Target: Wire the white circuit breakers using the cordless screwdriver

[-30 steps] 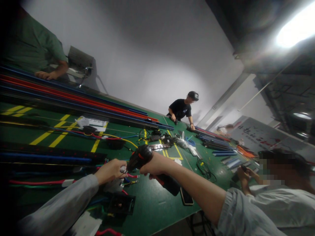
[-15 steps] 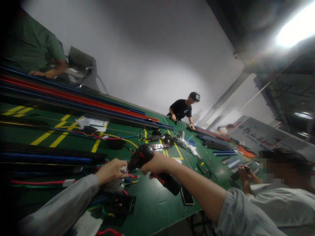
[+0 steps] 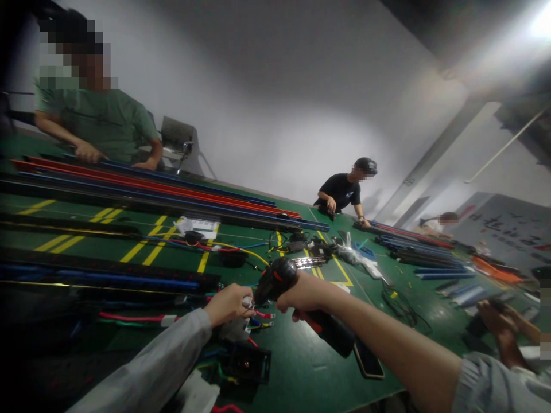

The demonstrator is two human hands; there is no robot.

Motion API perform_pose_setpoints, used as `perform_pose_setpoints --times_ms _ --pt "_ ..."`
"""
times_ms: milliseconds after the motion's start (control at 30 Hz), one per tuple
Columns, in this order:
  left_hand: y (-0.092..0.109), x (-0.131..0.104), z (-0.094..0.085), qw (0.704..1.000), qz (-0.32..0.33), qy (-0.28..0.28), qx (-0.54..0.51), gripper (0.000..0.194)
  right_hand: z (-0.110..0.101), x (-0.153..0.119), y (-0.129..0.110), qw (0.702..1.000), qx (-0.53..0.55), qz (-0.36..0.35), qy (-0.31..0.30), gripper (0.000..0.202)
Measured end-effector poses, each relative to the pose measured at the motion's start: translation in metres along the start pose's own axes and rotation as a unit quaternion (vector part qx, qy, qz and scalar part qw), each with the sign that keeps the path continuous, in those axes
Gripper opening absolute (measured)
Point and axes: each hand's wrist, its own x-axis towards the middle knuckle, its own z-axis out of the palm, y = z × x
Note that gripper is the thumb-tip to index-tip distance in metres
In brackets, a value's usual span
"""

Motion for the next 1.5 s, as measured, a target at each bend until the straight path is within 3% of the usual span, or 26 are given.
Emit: perform_pose_setpoints --times_ms 433,767,1033,1300,1500 --pt "0.001 -0.001 -0.002 1.0 -0.008 -0.007 0.012 0.038 -0.002 -0.003 -0.007 1.0 -0.019 0.006 0.003 0.009" --pt "0.002 -0.001 -0.003 1.0 -0.006 -0.006 0.022 0.039 -0.004 0.015 0.013 1.0 -0.016 -0.024 -0.005 0.011" --pt "0.0 0.003 -0.002 1.0 -0.012 -0.011 0.026 0.04 -0.009 0.0 -0.002 0.999 -0.022 -0.025 -0.016 0.016" --pt "0.004 0.001 -0.003 1.0 -0.007 -0.011 0.009 0.04 -0.008 -0.004 0.0 0.999 -0.03 -0.026 0.004 0.018" --pt "0.004 0.003 -0.001 1.0 0.005 -0.009 -0.02 0.041 -0.014 -0.025 0.009 0.999 0.019 -0.031 0.027 0.033"
